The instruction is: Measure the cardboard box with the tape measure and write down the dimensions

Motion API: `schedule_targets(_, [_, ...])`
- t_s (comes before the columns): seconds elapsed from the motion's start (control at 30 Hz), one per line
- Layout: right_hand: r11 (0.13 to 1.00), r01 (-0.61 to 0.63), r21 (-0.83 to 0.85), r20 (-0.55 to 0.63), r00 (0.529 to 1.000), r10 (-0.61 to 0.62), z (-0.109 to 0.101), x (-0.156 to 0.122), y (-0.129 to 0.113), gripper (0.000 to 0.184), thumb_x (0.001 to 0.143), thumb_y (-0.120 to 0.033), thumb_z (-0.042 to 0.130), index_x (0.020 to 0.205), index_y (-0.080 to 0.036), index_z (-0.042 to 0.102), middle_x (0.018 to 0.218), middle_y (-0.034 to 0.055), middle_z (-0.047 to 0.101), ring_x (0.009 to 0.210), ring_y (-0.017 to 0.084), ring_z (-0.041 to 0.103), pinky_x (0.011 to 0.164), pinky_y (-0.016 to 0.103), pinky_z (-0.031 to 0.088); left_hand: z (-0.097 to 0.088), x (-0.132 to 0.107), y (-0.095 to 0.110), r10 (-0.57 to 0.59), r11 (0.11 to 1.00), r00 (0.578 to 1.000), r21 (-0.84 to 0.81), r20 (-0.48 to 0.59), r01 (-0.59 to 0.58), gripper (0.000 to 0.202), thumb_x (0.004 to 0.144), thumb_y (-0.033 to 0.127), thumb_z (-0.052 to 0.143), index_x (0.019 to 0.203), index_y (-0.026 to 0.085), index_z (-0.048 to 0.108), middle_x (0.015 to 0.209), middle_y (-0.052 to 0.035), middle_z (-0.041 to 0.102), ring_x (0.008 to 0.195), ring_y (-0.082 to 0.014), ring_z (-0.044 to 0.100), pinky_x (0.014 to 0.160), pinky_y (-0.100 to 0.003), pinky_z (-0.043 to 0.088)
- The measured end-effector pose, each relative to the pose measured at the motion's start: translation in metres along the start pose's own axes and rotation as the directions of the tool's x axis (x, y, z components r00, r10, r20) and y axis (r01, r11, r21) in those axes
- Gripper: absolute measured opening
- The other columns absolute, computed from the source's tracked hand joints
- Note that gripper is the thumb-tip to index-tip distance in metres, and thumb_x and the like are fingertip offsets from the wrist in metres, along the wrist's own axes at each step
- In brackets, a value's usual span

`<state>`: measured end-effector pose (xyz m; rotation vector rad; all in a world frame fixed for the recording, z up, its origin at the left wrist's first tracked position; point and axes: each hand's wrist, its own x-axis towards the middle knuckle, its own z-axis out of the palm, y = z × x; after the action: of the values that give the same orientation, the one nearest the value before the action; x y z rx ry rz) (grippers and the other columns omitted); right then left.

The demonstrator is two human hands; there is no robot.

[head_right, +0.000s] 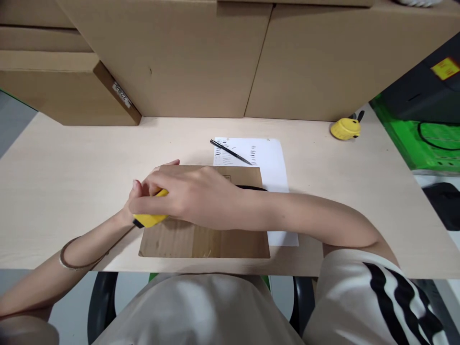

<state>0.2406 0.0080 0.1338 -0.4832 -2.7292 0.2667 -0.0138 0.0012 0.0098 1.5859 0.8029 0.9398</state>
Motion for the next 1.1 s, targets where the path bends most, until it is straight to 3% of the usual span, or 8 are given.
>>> schedule_targets(0.13, [0.956, -0.035, 0.291, -0.049, 0.997, 0.051, -0.027, -0.04, 0.009, 0.035, 0.096, -0.014, 0.066, 0.126, -0.031, 0.073, 0.119, -0.0022, 0.076, 0.093, 0.01, 0.07, 0.068, 0.022, 0.043, -0.006, -0.008, 0.036, 0.089, 0.905, 0.995, 0.413, 0.049, -0.101, 0.079, 0.109, 0.073, 0.01, 0.155, 0.033, 0.06, 0.187, -0.0017, 0.019, 0.175, -0.0411, -0.004, 0.137, -0.078, -0.005])
schedule_targets(0.2, [0.929, -0.107, 0.355, 0.015, 0.994, 0.109, -0.042, -0.063, 0.01, 0.037, 0.091, -0.017, 0.073, 0.124, -0.033, 0.074, 0.118, -0.0013, 0.077, 0.086, 0.011, 0.071, 0.065, 0.024, 0.043, 0.003, -0.013, 0.063, 0.191, 0.737, 0.977, 0.643, 0.095, -0.207, 0.068, 0.112, 0.066, 0.033, 0.171, 0.031, 0.035, 0.186, -0.009, 0.017, 0.175, -0.0403, 0.001, 0.137, -0.079, 0.007])
schedule_targets(0.27, [0.912, -0.17, 0.373, 0.124, 0.983, 0.132, -0.051, -0.079, 0.006, 0.037, 0.088, -0.018, 0.076, 0.121, -0.033, 0.076, 0.117, -0.0006, 0.078, 0.081, 0.012, 0.071, 0.065, 0.025, 0.044, 0.022, -0.017, 0.088, 0.294, 0.59, 0.931, 0.725, 0.216, -0.354, 0.07, 0.109, 0.052, 0.058, 0.168, 0.019, 0.038, 0.18, -0.0205, 0.03, 0.174, -0.0387, 0.016, 0.137, -0.069, 0.032])
schedule_targets(0.37, [0.885, -0.195, 0.422, 0.254, 0.963, 0.091, -0.051, -0.089, -0.002, 0.035, 0.085, -0.015, 0.078, 0.117, -0.029, 0.076, 0.112, -0.0015, 0.079, 0.085, 0.011, 0.072, 0.07, 0.025, 0.047, 0.057, -0.018, 0.107, 0.339, 0.453, 0.838, 0.706, 0.427, -0.544, 0.048, 0.112, 0.038, 0.057, 0.148, 0.006, 0.056, 0.152, -0.0255, 0.065, 0.15, -0.0315, 0.061, 0.122, -0.046, 0.06])
schedule_targets(0.47, [0.895, -0.139, 0.424, 0.243, 0.969, 0.035, -0.044, -0.091, -0.006, 0.029, 0.089, -0.016, 0.075, 0.115, -0.028, 0.075, 0.114, -0.001, 0.078, 0.091, 0.012, 0.069, 0.073, 0.027, 0.044, 0.078, -0.016, 0.105, 0.409, 0.364, 0.779, 0.698, 0.475, -0.617, 0.03, 0.112, 0.03, 0.055, 0.122, 0.004, 0.066, 0.126, -0.0211, 0.081, 0.124, -0.0316, 0.079, 0.111, -0.042, 0.067])
schedule_targets(0.6, [0.933, -0.075, 0.352, 0.207, 0.978, 0.001, -0.048, -0.088, -0.001, 0.012, 0.095, -0.024, 0.073, 0.106, -0.03, 0.074, 0.117, -0.0008, 0.076, 0.083, 0.015, 0.054, 0.071, 0.031, 0.035, 0.082, -0.017, 0.094, 0.452, 0.245, 0.726, 0.71, 0.518, -0.66, 0.013, 0.108, 0.021, 0.059, 0.104, 0.01, 0.065, 0.122, -0.0225, 0.082, 0.125, -0.0356, 0.079, 0.112, -0.045, 0.067])
schedule_targets(1.0, [0.938, -0.034, 0.346, 0.257, 0.964, -0.06, -0.045, -0.073, -0.021, 0.014, 0.087, -0.011, 0.066, 0.09, -0.025, 0.067, 0.101, -0.0024, 0.073, 0.08, 0.016, 0.055, 0.072, 0.034, 0.041, 0.084, -0.026, 0.085, 0.442, 0.17, 0.713, 0.73, 0.544, -0.662, 0.014, 0.101, 0.023, 0.071, 0.108, 0.013, 0.063, 0.13, -0.0244, 0.079, 0.131, -0.0372, 0.076, 0.115, -0.047, 0.065])
schedule_targets(1.1, [0.944, -0.1, 0.313, 0.311, 0.95, -0.002, -0.051, -0.072, -0.012, 0.011, 0.094, -0.016, 0.067, 0.094, -0.026, 0.071, 0.104, -0.0007, 0.076, 0.08, 0.016, 0.056, 0.07, 0.032, 0.041, 0.087, -0.029, 0.083, 0.453, 0.17, 0.727, 0.75, 0.517, -0.639, 0.028, 0.097, 0.022, 0.074, 0.122, 0.014, 0.064, 0.133, -0.0242, 0.076, 0.135, -0.0366, 0.072, 0.116, -0.047, 0.064])
